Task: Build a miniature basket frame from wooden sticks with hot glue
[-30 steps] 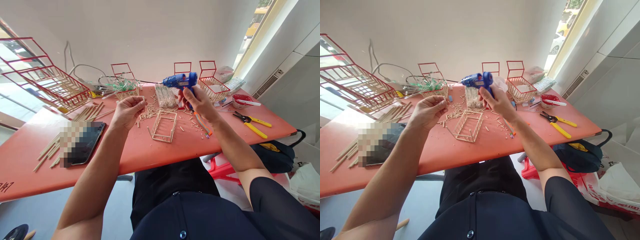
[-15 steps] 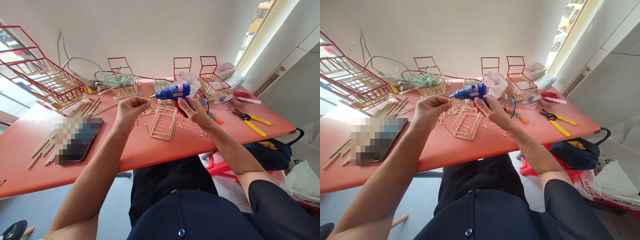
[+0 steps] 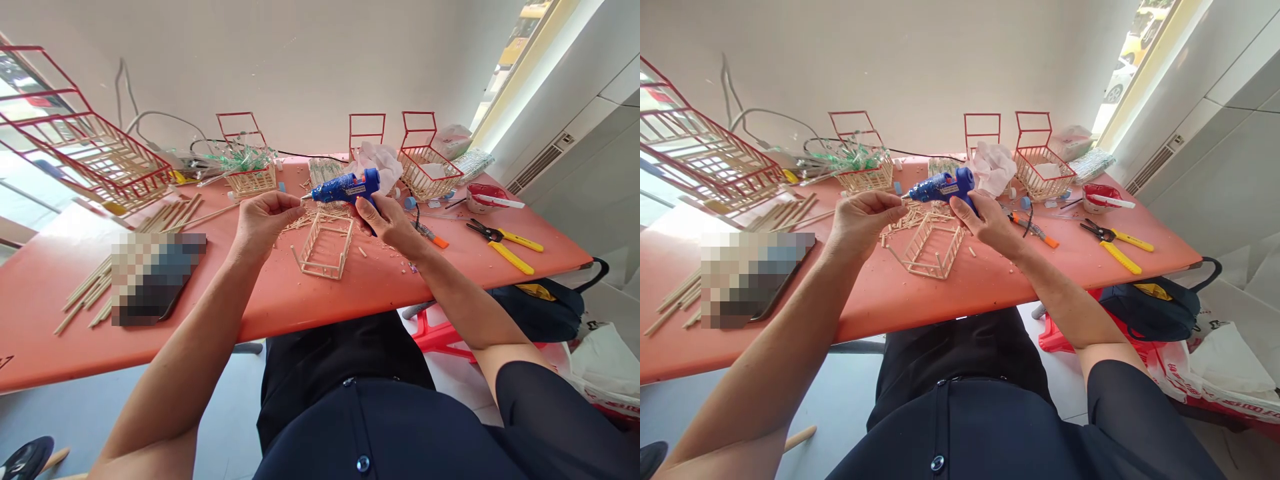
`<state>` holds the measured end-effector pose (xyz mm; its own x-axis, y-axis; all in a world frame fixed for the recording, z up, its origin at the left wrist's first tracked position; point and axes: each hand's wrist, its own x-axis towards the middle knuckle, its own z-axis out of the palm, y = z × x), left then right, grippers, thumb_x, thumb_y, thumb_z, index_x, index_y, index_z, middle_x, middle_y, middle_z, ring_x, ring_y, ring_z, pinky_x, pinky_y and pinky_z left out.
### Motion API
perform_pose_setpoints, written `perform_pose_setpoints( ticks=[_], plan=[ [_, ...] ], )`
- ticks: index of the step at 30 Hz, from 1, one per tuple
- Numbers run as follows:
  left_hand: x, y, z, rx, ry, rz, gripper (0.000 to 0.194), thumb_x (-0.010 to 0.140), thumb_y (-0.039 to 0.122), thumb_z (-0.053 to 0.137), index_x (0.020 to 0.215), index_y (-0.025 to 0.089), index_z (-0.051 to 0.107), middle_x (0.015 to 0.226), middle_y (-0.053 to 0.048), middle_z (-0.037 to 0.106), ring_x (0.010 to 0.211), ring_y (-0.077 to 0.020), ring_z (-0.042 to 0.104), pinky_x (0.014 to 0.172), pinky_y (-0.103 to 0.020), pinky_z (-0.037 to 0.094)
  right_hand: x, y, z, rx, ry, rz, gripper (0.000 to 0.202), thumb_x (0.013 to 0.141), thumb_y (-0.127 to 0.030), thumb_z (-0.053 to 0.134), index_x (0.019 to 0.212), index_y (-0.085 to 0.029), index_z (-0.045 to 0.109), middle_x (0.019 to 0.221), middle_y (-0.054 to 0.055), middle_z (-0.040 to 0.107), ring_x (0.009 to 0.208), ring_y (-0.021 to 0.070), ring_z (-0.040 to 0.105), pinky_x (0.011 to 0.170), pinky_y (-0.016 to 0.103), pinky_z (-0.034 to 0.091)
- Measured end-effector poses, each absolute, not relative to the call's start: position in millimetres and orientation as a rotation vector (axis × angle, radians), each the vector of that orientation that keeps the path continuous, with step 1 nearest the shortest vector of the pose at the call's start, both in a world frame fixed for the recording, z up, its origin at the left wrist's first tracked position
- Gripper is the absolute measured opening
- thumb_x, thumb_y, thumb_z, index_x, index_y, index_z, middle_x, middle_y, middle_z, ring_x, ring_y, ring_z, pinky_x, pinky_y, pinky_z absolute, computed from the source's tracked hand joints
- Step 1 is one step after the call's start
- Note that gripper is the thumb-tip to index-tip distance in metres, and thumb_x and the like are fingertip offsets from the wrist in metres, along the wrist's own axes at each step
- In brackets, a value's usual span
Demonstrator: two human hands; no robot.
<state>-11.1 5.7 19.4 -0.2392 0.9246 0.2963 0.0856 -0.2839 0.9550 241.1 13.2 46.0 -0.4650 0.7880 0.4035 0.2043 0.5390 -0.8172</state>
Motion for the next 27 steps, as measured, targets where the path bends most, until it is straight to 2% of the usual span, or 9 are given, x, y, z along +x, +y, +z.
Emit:
perform_pose_setpoints(
  ticks=[9,15,23,27],
  plan=[
    [-12.8,7.0,17.6,1.335,1.26,1.615,0.026,0.056,0.03,0.091,0.074,0.019,0.076,0.077,-0.003,0.072,0.074,-0.0157,0.064,0.07,-0.029,0.052,242.7,15.2,44.0,-0.818,-1.959,0.894,0.065,0.098,-0.084,0.051,0.076,-0.023,0.052,0.07,0.001,0.055,0.066,0.0139,0.05,0.057,0.03,0.037],
    [-12.5,5.8,19.8,1.326,1.28,1.616,0.021,0.057,0.027,0.088,0.073,0.02,0.076,0.076,-0.002,0.072,0.073,-0.0153,0.063,0.068,-0.028,0.052,243.4,15.1,44.4,-0.805,-1.98,0.909,0.065,0.098,-0.084,0.05,0.076,-0.023,0.051,0.07,0.0,0.054,0.065,0.0138,0.049,0.057,0.031,0.036],
    [-13.7,5.7,16.5,1.353,1.251,1.612,0.028,0.056,0.033,0.092,0.076,0.019,0.078,0.076,-0.002,0.071,0.072,-0.0147,0.063,0.068,-0.028,0.051,243.0,13.1,45.9,-0.808,-1.947,0.917,0.066,0.097,-0.084,0.052,0.075,-0.022,0.053,0.071,0.001,0.054,0.065,0.0128,0.049,0.055,0.03,0.035],
    [-13.7,6.3,17.9,1.343,1.271,1.62,0.026,0.056,0.031,0.09,0.075,0.019,0.078,0.076,-0.003,0.072,0.073,-0.0154,0.063,0.069,-0.028,0.052,243.9,13.6,45.6,-0.818,-1.943,0.934,0.065,0.097,-0.084,0.052,0.075,-0.023,0.053,0.071,0.001,0.054,0.065,0.0133,0.049,0.055,0.03,0.035]
  ],
)
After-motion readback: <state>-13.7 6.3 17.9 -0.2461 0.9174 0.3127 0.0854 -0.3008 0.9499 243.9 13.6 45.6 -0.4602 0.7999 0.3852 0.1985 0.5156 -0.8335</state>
